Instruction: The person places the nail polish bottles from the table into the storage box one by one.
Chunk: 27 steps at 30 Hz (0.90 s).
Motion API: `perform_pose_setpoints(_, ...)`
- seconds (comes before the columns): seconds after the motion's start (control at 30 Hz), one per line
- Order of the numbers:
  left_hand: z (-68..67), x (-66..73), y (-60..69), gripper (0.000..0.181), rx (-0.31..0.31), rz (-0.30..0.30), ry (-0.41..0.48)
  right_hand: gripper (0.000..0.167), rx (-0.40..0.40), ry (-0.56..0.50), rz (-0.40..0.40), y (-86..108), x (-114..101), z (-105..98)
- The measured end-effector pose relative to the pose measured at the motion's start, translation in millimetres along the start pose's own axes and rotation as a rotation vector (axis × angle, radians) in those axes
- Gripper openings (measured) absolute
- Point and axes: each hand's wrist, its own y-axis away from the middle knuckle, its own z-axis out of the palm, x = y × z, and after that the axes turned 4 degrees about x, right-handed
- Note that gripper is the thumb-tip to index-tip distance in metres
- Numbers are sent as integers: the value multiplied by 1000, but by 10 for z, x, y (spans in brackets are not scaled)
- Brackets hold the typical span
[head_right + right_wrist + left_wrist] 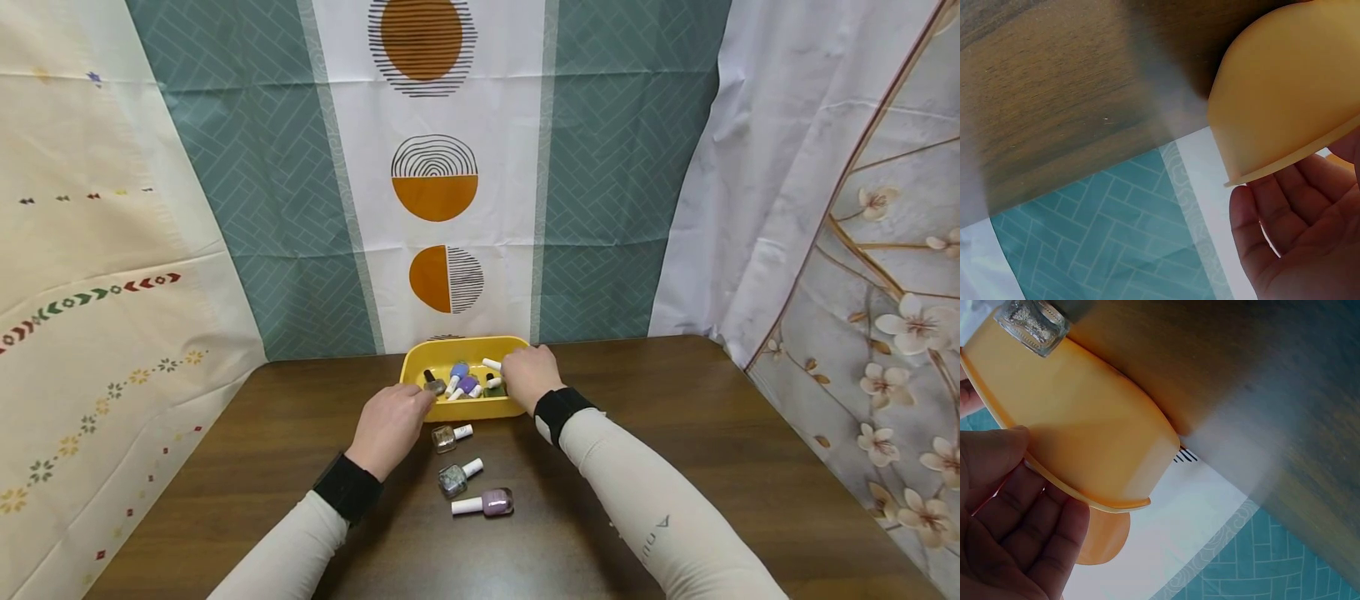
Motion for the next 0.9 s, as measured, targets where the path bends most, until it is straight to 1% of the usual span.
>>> perform_pose_setpoints(0.3,11,-7,4,23,7,7,-3,15,5,-3,-5,-10,6,9)
perform_pose_setpoints(0.5,9,-10,3,25,15,13,0,24,33,-15,4,5,35,35)
perform_pose_setpoints(0.6,9,-8,5,24,16,15,1,31,50,-26,-3,25,56,55)
perform_pose_setpoints(0.83,11,-9,-1,26,3,9,0,61,89,-80,-32,112,102,64)
perform_pose_setpoints(0.9,9,-11,-6,26,0,8,-1,67,89,-92,-37,145,111,48)
